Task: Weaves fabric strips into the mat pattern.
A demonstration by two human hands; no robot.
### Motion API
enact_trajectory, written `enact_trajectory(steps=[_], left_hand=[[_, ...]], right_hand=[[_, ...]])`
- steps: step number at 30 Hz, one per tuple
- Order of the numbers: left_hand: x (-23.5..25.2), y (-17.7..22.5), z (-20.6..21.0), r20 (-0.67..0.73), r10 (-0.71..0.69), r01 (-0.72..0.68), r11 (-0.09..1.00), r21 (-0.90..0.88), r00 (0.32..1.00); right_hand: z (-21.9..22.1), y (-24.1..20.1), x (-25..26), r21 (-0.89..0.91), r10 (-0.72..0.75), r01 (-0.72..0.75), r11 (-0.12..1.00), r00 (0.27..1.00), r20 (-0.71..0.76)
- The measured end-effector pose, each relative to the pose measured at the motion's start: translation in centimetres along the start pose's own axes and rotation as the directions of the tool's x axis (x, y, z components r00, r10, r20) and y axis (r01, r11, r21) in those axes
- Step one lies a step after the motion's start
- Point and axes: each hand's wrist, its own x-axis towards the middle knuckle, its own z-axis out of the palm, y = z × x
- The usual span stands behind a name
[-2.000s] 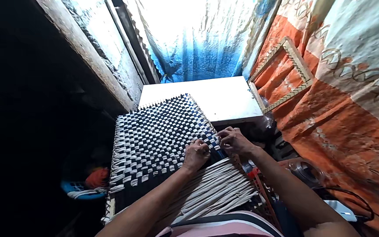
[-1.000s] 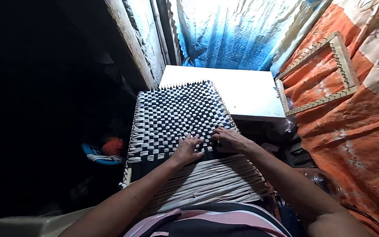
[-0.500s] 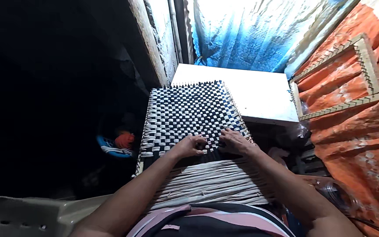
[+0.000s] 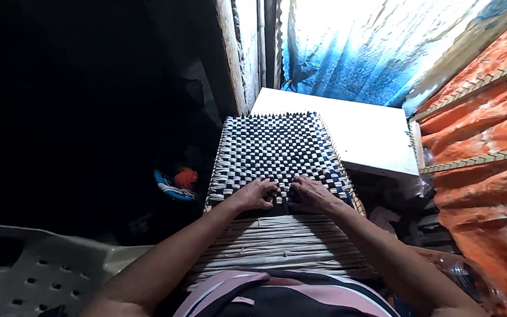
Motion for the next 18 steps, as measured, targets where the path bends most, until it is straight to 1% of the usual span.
enact_trajectory(steps=[3,4,5,7,9,10,11,13,16,18], left_hand=[[0.3,0.1,3.3,-0.179,-0.043,0.058,0.995,0.082,0.983],[0.5,0.2,4.1,-0.201,-0.044,0.067,0.991,0.112,0.979],[0.8,0.4,4.3,-0.190,-0.040,0.065,0.990,0.126,0.981],[1.4,0.3,2.4,-0.092,-0.009,0.016,0.997,0.075,0.996],[1.3,-0.6,-0.3,0.001,0.061,-0.061,0.996,-0.058,0.998],[0.9,-0.9,-1.6,0.039,0.059,-0.053,0.990,-0.128,0.998],[0.3,-1.1,-2.3,0.042,0.043,-0.035,0.984,-0.176,0.998],[-0.4,-1.4,-2.0,-0.024,0.026,-0.030,0.985,-0.168,0.999],[-0.2,-1.5,0.6,-0.150,0.042,-0.048,0.998,-0.039,0.988],[0.4,-1.7,2.3,-0.209,0.004,-0.002,1.000,0.013,0.978]], right_hand=[[1.1,0.5,1.3,-0.024,-0.037,0.037,0.999,0.999,0.004],[1.5,0.7,1.5,-0.021,-0.043,0.043,0.999,0.999,0.020],[1.7,0.7,1.5,-0.018,-0.040,0.041,0.999,0.999,0.031],[0.9,0.4,1.4,0.024,-0.027,0.027,0.999,1.000,0.015],[-0.4,0.1,0.8,0.090,-0.021,0.022,0.996,1.000,-0.011],[-0.8,0.0,0.6,0.104,-0.018,0.020,0.994,1.000,-0.016],[-0.9,-0.2,0.5,0.104,-0.005,0.006,0.995,1.000,-0.010],[-0.4,-1.0,0.8,0.052,0.036,-0.036,0.998,0.999,0.010],[0.4,-2.2,1.8,-0.060,0.075,-0.075,0.995,0.997,0.006],[1.3,-2.2,2.4,-0.094,0.084,-0.084,0.992,0.996,-0.002]])
